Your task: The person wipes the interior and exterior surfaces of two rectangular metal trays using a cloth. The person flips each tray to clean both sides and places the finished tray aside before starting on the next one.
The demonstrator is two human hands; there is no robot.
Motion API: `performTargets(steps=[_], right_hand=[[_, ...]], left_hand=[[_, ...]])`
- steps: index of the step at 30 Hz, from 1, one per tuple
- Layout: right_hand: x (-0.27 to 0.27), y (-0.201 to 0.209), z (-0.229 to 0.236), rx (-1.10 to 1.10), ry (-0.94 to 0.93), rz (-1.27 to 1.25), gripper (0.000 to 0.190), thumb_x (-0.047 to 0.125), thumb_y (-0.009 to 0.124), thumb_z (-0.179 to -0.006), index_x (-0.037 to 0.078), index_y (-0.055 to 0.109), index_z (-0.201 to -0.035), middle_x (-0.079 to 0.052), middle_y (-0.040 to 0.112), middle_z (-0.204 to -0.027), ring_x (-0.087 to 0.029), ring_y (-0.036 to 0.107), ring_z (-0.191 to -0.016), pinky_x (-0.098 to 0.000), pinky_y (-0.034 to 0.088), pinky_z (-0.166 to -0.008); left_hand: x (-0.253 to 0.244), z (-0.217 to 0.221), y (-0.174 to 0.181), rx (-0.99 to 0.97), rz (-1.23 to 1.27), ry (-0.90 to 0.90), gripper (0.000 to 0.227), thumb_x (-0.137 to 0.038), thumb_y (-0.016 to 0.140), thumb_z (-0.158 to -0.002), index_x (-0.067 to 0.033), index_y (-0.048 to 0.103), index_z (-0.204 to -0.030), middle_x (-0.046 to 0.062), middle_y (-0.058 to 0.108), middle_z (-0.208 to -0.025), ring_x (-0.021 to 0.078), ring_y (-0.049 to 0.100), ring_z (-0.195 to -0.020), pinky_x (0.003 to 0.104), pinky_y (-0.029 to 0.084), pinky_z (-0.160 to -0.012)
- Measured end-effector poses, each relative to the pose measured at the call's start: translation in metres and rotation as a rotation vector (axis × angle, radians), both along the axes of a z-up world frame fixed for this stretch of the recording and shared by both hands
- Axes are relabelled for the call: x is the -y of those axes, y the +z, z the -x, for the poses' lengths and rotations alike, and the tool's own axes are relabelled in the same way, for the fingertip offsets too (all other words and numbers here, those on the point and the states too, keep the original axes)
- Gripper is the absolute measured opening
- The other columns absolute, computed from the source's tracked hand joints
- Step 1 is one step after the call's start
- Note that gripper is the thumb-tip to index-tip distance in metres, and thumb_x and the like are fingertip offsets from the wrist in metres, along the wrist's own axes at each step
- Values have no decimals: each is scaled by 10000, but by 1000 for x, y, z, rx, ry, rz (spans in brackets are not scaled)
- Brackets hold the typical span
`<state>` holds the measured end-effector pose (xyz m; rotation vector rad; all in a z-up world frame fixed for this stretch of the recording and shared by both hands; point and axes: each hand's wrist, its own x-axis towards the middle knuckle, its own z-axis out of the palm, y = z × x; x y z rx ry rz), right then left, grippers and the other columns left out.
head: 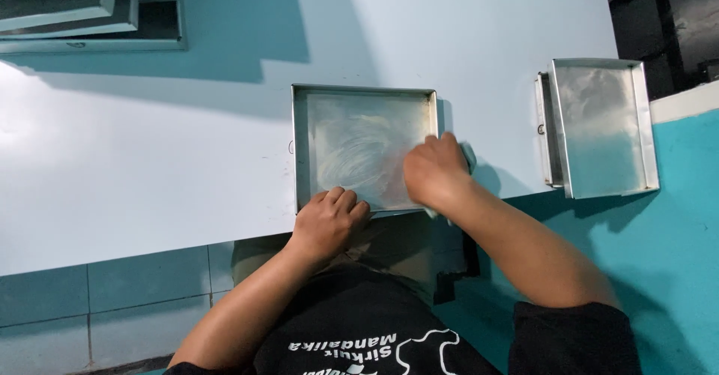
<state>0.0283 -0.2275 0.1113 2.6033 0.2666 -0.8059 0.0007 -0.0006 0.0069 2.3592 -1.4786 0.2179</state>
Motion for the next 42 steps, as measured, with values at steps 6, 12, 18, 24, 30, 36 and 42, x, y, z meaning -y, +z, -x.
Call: performTargets(steps=[6,12,18,24,30,36,42], right_hand=[[49,-76,-60,983,325,-176,168,211,762,-726,114,669,-625,-86,573,-669,-305,570,-767,-490,380,-714],[44,-54,-68,688,62,-203,173,91,614,-796,77,699,-645,-98,567,-733,-311,553,-818,-452,383,-725],[5,-27,15,283,118,-343,179,72,607,-758,51,784,-746,-160,694,-767,-356,677,-796,-495,532,-720],[4,-30,13,184,152,-227,126,176,666,-707,149,786,-733,-53,704,-734,-300,677,-799,-494,512,-754],[41,-46,-66,613,103,-120,147,100,610,-735,79,755,-743,-114,684,-774,-337,635,-821,-501,437,-726],[47,-64,-76,591,-106,-275,257,255,607,-876,54,764,-861,-135,686,-813,-359,705,-802,-527,530,-710],[-5,-36,3,401,13,-210,361,340,547,-901,53,762,-860,-155,704,-841,-347,740,-767,-509,568,-693]], left_hand=[[0,1,-13,-25,-8,-35,179,-192,659,-893,-96,698,-1039,105,640,-888,272,656,-843,401,579,-738],[-2,3,2,1,-23,16,186,-207,666,-878,-106,690,-1033,98,639,-890,266,657,-844,392,578,-731],[0,4,-7,16,-15,38,165,-202,641,-896,-110,683,-1026,101,629,-896,272,652,-853,388,568,-726],[-1,2,-1,-76,-22,-10,192,-197,682,-894,-78,690,-1045,130,638,-908,309,661,-874,433,579,-754],[-2,2,1,-94,-59,-16,245,-208,751,-839,-78,697,-1040,132,660,-929,300,668,-896,442,586,-792],[-1,2,7,-62,-44,25,187,-201,677,-906,-75,691,-1043,132,654,-941,292,670,-902,418,581,-786],[-1,4,0,-26,-53,43,189,-190,630,-923,-96,680,-1079,119,647,-956,274,660,-907,406,575,-783]])
